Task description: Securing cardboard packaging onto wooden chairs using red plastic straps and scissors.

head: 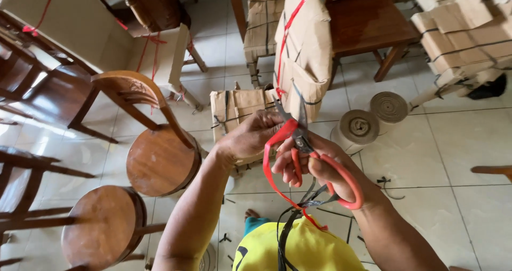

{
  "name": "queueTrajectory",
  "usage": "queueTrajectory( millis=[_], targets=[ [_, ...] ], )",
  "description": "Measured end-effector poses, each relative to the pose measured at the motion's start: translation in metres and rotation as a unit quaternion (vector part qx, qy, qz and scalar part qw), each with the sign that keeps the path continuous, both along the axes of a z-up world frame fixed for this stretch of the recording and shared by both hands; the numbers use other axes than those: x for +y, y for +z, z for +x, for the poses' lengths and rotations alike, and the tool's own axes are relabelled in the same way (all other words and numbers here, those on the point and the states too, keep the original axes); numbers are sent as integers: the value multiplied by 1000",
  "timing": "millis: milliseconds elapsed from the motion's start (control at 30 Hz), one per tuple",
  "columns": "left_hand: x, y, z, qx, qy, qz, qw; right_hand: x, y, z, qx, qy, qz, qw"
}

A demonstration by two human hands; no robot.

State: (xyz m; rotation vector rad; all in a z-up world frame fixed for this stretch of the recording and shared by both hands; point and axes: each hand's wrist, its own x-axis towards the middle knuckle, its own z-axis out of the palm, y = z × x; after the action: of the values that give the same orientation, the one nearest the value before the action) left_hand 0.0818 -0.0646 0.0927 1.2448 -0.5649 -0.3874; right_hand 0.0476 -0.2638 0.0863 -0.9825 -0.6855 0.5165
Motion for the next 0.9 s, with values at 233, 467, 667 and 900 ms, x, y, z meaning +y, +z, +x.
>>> queueTrajectory(
  millis=[233, 467, 667, 900],
  targets=[
    [-11, -17, 32, -74, 75, 71, 992, -24, -26, -5, 85, 24, 101, 991],
    [-23, -15, 31, -98, 59, 85, 990, -34, -60, -14, 181, -27, 130, 974],
    [-27, -12, 22, -82, 55, 134, 986, -41, -33, -24, 187, 50, 134, 972],
    [-33, -18, 18, -101, 19, 137, 985, -47, -47, -31, 243, 213, 144, 935]
  ],
)
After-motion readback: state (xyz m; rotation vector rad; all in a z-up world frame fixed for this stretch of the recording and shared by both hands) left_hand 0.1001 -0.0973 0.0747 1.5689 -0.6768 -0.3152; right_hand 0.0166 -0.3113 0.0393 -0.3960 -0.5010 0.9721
